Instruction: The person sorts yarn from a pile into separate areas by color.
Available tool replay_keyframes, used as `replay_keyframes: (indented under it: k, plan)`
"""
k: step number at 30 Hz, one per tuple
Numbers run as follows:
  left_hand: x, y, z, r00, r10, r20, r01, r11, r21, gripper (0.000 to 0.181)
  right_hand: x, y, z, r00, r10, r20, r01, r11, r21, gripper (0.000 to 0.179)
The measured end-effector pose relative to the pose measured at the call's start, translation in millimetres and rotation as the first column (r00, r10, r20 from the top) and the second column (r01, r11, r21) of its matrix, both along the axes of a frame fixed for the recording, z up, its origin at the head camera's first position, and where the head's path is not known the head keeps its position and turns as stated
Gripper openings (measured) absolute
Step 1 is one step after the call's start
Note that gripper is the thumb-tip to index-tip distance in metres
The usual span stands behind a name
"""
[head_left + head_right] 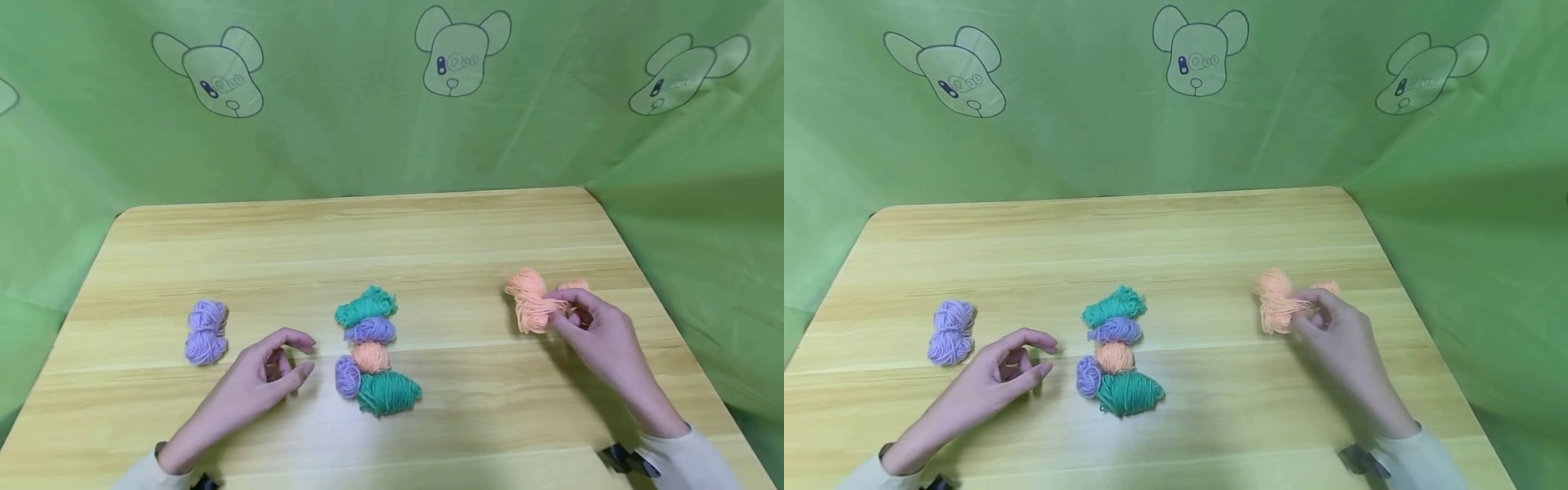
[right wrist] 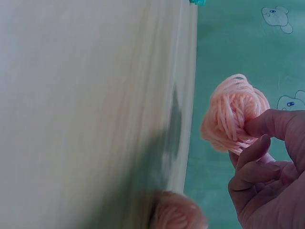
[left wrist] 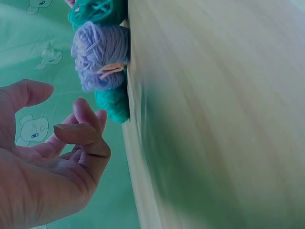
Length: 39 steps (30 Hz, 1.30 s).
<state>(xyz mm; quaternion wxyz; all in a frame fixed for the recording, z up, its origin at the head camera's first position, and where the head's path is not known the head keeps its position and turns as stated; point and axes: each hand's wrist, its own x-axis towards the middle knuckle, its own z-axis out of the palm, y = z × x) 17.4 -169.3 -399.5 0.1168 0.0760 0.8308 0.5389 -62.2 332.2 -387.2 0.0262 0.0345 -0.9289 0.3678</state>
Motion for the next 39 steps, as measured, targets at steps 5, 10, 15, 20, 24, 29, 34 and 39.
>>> replay_keyframes:
  k: [5, 10, 15, 20, 24, 29, 34, 39]
  plan:
    - [-2.6, 5.9, -3.8, 1.000, -0.027, -0.014, 0.026, 1.000, -0.014, 0.029, 0.5, 9, -0.2, 1.000, -0.014, -0.001, 0.014, 0.999, 0.038, 0.026]
    - [-4.0, 8.5, -6.1, 0.998, -0.063, -0.011, 0.063, 0.998, -0.024, 0.027, 0.4, 16, -1.5, 1.000, -0.027, 0.016, 0.025, 0.996, 0.080, 0.024]
    - [-6.7, 13.1, -7.8, 0.997, -0.082, 0.006, 0.082, 0.996, -0.037, 0.029, 0.8, 22, -3.1, 0.998, -0.042, 0.038, 0.038, 0.994, 0.107, 0.027]
    - [-8.6, 18.7, -10.6, 0.996, -0.084, 0.003, 0.084, 0.994, -0.067, 0.033, 1.9, 26, -3.8, 0.998, -0.054, 0.041, 0.048, 0.990, 0.129, 0.028]
    - [-9.7, 22.4, -11.6, 0.995, -0.095, -0.014, 0.093, 0.992, -0.088, 0.033, 2.5, 30, -5.1, 0.998, -0.061, 0.027, 0.056, 0.985, 0.160, 0.029]
    - [-10.2, 25.8, -11.9, 0.995, -0.102, -0.022, 0.100, 0.991, -0.094, 0.033, 2.2, 33, -8.6, 0.997, -0.066, 0.032, 0.058, 0.979, 0.194, 0.029]
    - [-11.8, 30.7, -12.5, 0.994, -0.108, -0.022, 0.106, 0.991, -0.082, 0.031, 3.1, 34, -9.0, 0.997, -0.080, 0.010, 0.075, 0.965, 0.250, 0.028]
    - [-12.9, 33.6, -10.3, 0.994, -0.106, -0.022, 0.105, 0.992, -0.067, 0.028, 4.1, 35, -8.5, 0.997, -0.058, -0.054, 0.071, 0.957, 0.282, 0.027]
